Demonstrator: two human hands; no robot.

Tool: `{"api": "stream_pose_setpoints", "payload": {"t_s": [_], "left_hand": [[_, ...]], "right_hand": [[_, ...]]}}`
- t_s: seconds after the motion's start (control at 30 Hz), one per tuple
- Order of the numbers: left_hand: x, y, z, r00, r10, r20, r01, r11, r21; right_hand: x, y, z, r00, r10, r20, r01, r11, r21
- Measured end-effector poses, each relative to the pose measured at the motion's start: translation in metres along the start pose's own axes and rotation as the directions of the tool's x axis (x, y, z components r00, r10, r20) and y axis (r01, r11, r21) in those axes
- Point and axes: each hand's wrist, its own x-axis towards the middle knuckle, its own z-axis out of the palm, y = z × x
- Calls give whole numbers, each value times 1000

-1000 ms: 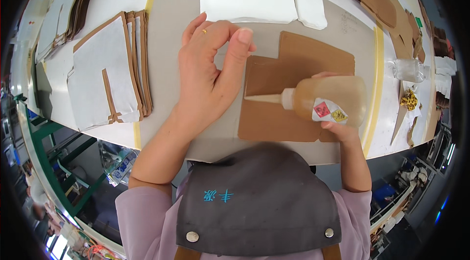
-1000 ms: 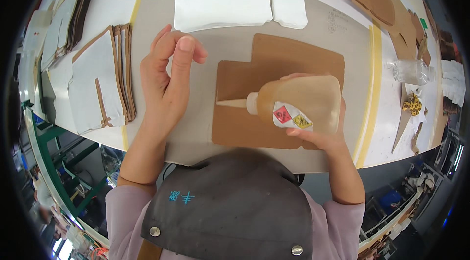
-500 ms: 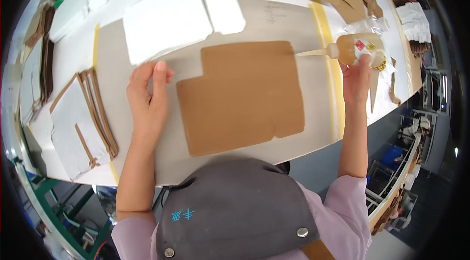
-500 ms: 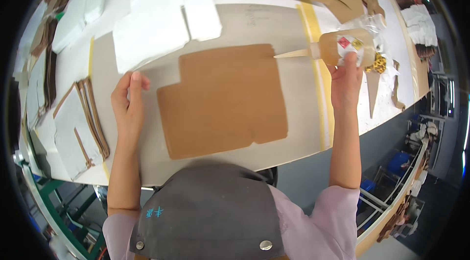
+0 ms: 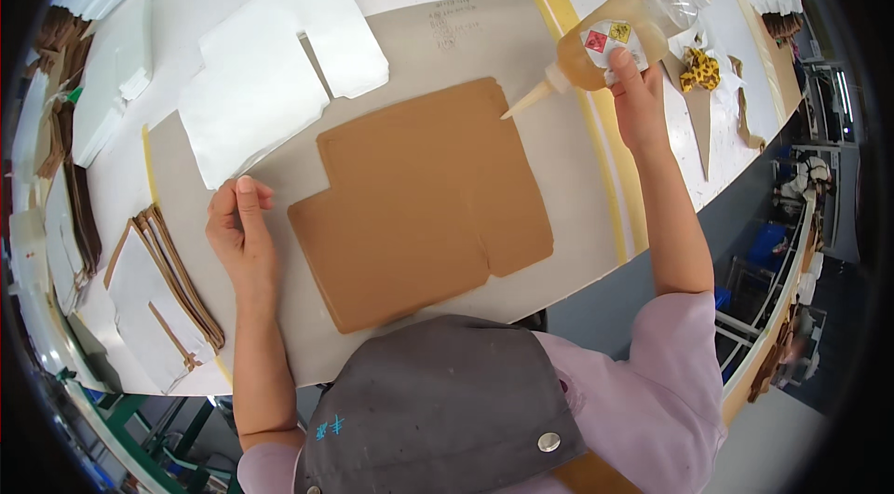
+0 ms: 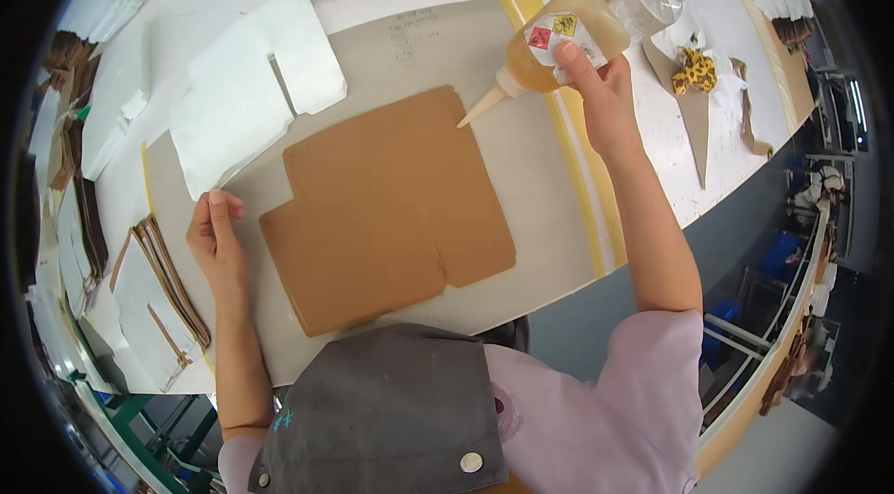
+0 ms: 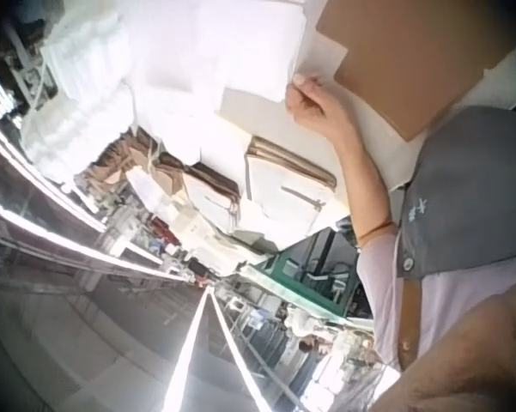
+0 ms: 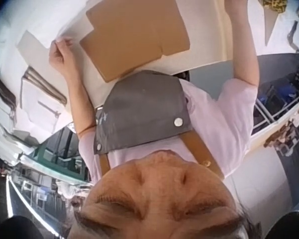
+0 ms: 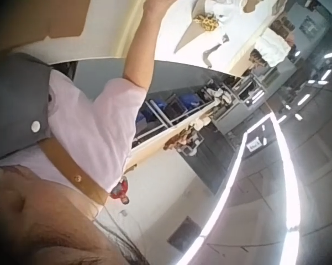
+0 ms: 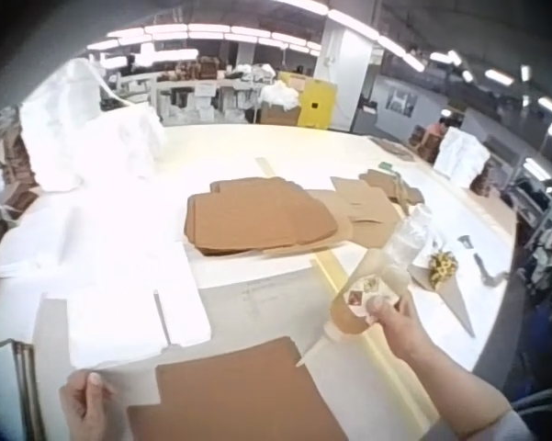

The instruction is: Applying glue and lining material to cardboard box components.

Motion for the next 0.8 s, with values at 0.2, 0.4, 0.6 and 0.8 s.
{"api": "stream_pose_setpoints", "payload": {"t_s": [0.2,0.4,0.6,0.8], "left_hand": [[1,2,1,997,67,23,-66,997,-29],[-1,3,-1,997,62,46,-61,998,-13],[0,4,0,995,86,57,-85,996,-21],[-2,1,-2,995,80,59,-79,997,-23]], "right_hand": [[-54,-6,-21,998,67,-2,-67,996,-61],[-138,3,-55,990,119,-72,-117,993,30],[-200,20,-59,947,-8,-322,11,1000,7],[-192,16,-14,989,-27,-146,37,997,65]]}}
